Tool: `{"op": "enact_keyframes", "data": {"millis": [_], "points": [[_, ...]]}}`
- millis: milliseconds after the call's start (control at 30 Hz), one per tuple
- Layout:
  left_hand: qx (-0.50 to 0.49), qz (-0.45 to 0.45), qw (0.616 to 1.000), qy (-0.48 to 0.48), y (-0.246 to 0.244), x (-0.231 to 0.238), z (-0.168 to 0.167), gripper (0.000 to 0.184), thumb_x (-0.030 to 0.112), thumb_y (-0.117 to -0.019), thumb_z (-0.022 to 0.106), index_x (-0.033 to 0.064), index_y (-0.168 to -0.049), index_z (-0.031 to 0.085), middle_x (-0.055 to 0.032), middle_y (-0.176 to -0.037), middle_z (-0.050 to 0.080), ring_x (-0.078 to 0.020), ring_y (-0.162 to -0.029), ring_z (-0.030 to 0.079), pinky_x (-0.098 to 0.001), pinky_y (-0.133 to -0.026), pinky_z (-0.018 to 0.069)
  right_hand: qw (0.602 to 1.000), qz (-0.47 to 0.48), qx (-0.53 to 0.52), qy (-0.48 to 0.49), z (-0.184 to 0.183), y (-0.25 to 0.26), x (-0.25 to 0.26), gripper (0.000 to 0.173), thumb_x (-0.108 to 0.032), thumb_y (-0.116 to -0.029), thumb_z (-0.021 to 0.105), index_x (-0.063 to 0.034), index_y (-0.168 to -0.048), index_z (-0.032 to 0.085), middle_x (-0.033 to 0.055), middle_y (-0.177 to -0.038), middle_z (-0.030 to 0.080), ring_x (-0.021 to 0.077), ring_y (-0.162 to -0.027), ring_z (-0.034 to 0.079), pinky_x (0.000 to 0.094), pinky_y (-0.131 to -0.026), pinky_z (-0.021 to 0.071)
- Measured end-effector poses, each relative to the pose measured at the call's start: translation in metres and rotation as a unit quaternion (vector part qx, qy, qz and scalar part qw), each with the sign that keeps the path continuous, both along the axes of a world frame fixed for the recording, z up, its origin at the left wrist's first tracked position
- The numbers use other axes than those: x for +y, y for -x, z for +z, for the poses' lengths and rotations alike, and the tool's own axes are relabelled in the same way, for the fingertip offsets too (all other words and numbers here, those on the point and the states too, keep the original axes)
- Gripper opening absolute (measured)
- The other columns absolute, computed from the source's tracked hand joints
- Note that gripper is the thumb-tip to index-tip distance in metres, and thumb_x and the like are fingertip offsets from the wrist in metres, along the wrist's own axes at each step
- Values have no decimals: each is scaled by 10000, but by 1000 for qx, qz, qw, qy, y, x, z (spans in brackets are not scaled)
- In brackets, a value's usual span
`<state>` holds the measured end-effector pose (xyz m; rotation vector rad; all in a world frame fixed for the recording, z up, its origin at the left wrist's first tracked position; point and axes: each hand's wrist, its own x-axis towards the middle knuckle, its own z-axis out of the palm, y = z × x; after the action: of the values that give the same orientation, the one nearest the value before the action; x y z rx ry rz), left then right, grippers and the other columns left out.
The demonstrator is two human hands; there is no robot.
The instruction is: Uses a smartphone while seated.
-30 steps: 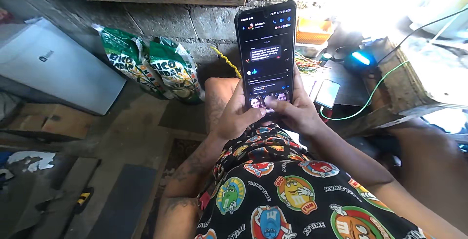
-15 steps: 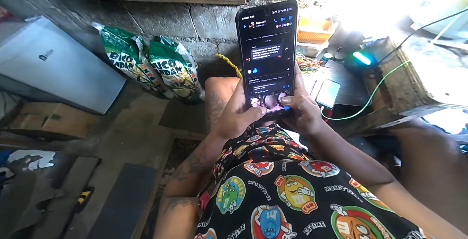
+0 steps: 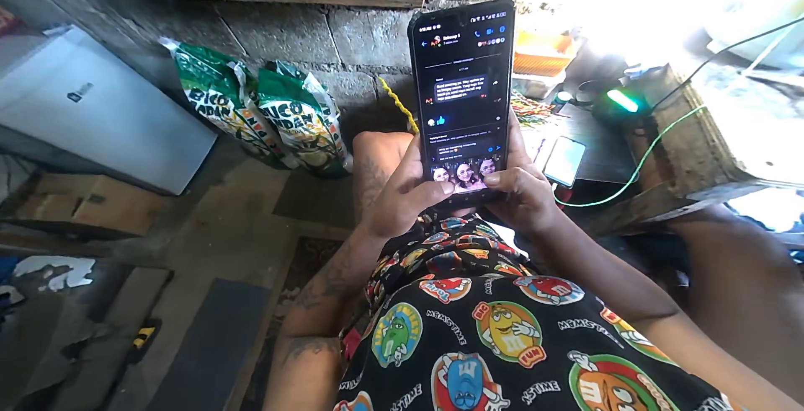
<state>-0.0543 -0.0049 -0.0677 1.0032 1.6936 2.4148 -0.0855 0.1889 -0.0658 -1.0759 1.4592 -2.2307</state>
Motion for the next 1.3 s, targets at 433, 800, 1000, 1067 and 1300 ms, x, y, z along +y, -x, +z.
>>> {"op": "enact_keyframes", "data": {"millis": [433,800,1000,1067,1300], "points": [[8,50,999,19,0,1,2,393,106,-1000,460,136,-1386,390,78,-1132,644,-19,-966,663,-209,-811,589,1000,-10,11,-14,0,0,-2,877,-85,-904,481,-276,-1607,-8,3,-1359,537,110,-1075,658,297,-727,626],[-63,185,980,26,0,14,5,331,223,-1095,335,120,-1366,494,63,-1169,647,-10,-1083,627,-239,-963,533,999,-23,-16,-40,-6,2,-7,842,-191,-942,491,-328,-1615,5,27,-1381,523,161,-1050,677,364,-647,639],[-35,160,986,34,4,9,2,444,377,-1115,219,118,-1304,526,34,-1153,663,-42,-1090,643,-271,-944,552,999,-18,-49,-6,-11,6,-5,702,-242,-972,400,-359,-1597,101,28,-1317,585,171,-998,698,365,-597,627],[-26,169,985,26,5,10,-1,451,378,-1113,216,117,-1235,564,29,-1119,680,-53,-1073,655,-287,-939,559,999,-23,-38,-5,-13,7,-5,679,-254,-986,373,-338,-1603,105,26,-1337,574,165,-1036,679,359,-652,624],[-33,184,981,50,0,9,1,450,421,-1111,239,148,-1165,592,39,-1015,692,-29,-913,678,-236,-776,584,997,-60,-35,-15,-11,6,-7,614,-303,-1017,346,-315,-1602,160,1,-1327,582,120,-1040,673,328,-688,621]]}}
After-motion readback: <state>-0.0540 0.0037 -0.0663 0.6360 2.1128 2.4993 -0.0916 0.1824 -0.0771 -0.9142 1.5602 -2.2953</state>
